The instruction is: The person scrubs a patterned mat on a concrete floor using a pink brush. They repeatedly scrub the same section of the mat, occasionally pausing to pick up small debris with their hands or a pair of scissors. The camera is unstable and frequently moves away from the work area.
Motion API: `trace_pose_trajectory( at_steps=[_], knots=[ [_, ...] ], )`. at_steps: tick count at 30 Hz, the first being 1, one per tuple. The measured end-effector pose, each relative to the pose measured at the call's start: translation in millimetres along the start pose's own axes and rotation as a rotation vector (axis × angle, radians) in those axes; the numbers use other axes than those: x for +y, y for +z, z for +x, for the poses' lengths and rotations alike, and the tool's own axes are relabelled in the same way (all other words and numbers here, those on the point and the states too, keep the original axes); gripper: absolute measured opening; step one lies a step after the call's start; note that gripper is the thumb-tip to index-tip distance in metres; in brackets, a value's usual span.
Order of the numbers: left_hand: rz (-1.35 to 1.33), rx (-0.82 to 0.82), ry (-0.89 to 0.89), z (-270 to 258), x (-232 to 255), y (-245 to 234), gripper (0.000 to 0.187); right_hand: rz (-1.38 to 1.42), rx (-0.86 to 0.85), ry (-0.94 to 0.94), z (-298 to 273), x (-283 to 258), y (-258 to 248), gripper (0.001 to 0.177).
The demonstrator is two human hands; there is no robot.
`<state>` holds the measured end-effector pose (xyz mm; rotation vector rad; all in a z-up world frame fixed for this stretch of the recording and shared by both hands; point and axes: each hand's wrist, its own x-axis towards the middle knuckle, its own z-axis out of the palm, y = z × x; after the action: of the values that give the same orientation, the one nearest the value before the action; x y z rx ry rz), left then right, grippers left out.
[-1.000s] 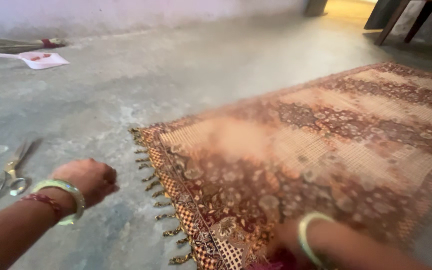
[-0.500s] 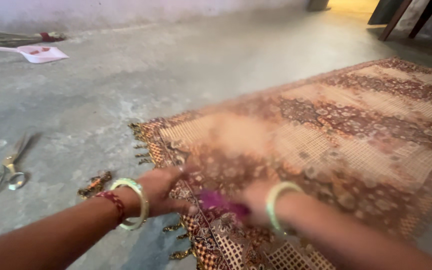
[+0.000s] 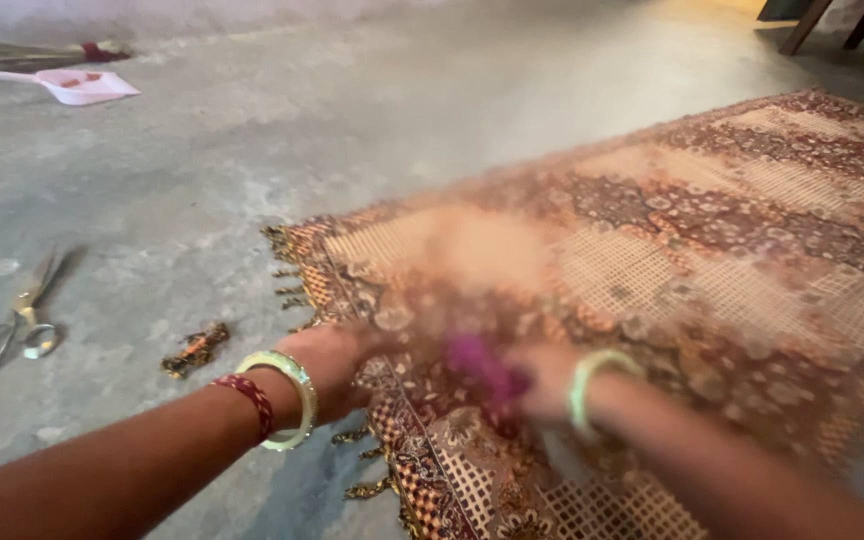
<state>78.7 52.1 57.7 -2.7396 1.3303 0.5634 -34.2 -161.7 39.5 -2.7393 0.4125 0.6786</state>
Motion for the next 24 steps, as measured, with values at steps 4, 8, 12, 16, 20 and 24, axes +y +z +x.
trace_pose_trajectory(
  at_steps=[4, 8, 12, 16, 20, 24],
  knots=[
    [0.09, -0.099, 0.001, -0.1, -6.0, 6.2, 0.079, 0.359, -0.108, 0.295, -11.7, -5.3, 5.7, 0.049],
    [0.13, -0.206, -0.054, -2.5, -14.1, 14.1, 0.079, 0.109, -0.129, 0.283, -16.3, -24.3, 18.9, 0.056],
    [0.156, -0.173, -0.065, -4.1, -30.4, 15.7, 0.077, 0.177, -0.176, 0.033, -5.1, -34.7, 48.4, 0.053],
    [0.156, -0.19, -0.065, -5.4, -38.5, 16.3, 0.072, 0.242, -0.248, -0.093, 0.4, -36.1, 68.8, 0.044],
    [0.063, -0.165, -0.044, -7.9, -35.4, 13.8, 0.08, 0.534, -0.29, 0.036, -4.6, -26.2, 57.1, 0.037],
    [-0.054, 0.019, 0.064, -4.4, -27.3, 14.6, 0.103, 0.4, -0.238, -0.21, -8.0, -28.6, 45.7, 0.036]
  ],
)
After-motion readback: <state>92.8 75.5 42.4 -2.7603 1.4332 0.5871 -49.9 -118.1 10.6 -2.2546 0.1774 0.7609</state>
